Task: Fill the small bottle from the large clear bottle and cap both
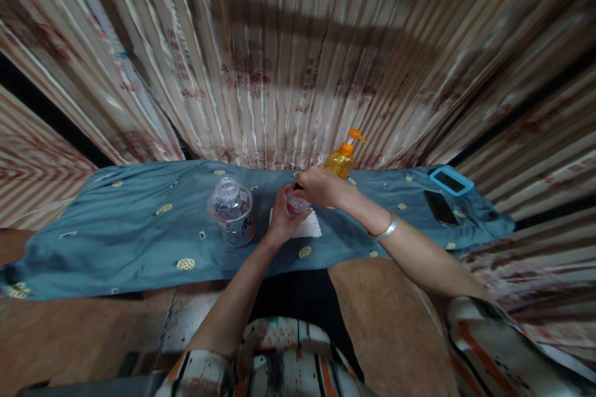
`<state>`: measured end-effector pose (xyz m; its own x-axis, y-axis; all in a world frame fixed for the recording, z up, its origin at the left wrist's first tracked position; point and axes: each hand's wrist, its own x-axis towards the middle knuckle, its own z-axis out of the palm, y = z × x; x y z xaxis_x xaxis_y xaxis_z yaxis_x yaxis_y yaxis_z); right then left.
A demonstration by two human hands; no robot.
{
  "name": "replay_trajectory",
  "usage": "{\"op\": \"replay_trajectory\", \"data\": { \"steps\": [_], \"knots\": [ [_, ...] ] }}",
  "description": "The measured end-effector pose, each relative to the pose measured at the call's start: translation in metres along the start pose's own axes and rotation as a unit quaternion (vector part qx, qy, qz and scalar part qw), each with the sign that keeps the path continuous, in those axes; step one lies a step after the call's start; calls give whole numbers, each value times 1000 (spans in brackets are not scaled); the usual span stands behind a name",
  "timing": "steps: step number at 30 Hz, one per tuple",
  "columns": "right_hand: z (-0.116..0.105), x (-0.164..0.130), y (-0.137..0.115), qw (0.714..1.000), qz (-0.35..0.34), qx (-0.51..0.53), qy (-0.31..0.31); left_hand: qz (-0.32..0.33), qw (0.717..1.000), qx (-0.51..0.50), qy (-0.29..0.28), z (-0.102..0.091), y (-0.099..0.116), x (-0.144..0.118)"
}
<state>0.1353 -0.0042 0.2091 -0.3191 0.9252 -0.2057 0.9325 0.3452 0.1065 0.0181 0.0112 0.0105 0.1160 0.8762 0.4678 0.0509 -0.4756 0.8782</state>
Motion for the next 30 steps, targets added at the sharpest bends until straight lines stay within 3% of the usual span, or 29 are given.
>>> {"op": "replay_trajectory", "data": {
  "steps": [6, 12, 21, 25, 30],
  "knots": [
    [8, 4, 4, 999, 33, 20, 35, 0, 1000, -6, -1, -3, 3, 2],
    [10, -4, 10, 997, -26, 68, 37, -25, 1000, -17, 1, -1, -1, 2],
    [24, 11, 9, 988, -2, 134, 82, -15, 1000, -18, 6, -5, -4, 0],
    [57, 14, 31, 965, 0, 237, 111, 1, 1000, -27, 16, -7, -7, 2],
    [128, 13, 40, 941, 74, 307, 126, 5, 999, -33, 22, -5, -3, 0]
  ]
}}
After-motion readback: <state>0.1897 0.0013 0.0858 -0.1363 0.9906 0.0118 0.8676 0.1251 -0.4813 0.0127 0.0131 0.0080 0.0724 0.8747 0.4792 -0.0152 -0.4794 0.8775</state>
